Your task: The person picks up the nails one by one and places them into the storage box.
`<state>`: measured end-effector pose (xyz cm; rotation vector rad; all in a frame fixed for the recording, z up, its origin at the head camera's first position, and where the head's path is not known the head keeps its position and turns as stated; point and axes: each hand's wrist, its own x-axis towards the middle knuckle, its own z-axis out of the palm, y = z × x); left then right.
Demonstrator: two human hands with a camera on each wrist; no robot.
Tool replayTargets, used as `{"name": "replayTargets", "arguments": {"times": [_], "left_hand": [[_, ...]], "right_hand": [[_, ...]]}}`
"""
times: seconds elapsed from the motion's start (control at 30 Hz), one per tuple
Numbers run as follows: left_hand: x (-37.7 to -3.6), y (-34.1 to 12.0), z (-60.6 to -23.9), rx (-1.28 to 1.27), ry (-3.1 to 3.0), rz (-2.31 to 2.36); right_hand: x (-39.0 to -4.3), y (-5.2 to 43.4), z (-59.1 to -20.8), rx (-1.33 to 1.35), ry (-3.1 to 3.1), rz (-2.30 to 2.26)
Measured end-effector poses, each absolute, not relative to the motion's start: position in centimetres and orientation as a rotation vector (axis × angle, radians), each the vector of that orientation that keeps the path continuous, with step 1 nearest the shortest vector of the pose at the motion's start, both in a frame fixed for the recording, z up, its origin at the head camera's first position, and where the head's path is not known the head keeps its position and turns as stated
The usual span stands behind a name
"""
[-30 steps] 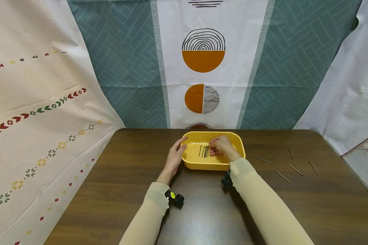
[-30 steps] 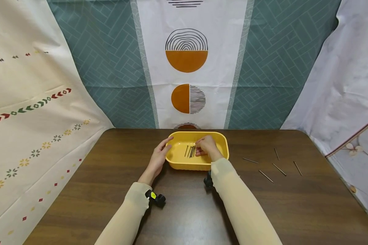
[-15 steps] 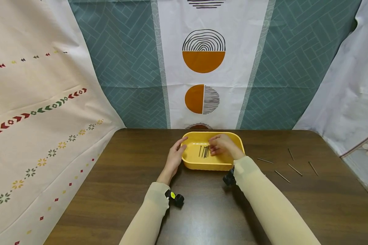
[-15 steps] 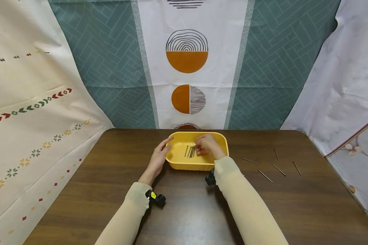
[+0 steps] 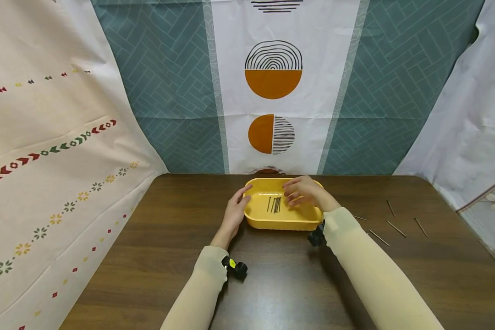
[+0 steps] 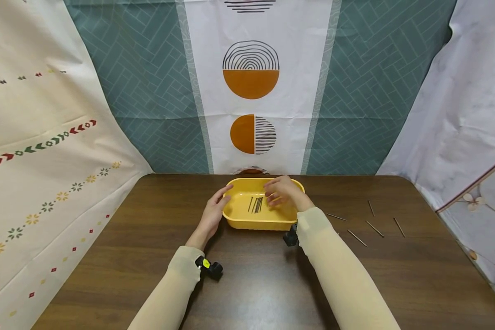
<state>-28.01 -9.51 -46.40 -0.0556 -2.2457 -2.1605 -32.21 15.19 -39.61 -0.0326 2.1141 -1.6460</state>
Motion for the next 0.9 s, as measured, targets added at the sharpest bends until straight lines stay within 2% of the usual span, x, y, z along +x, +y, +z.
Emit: {"name": "replayTargets", "arguments": {"times": [0.9], "left_hand": [[-27.9, -9.5, -46.4, -0.059, -2.231, -2.170]], "right_hand": [[-32.3, 23.8, -34.5, -0.151, 2.197, -1.504]]}}
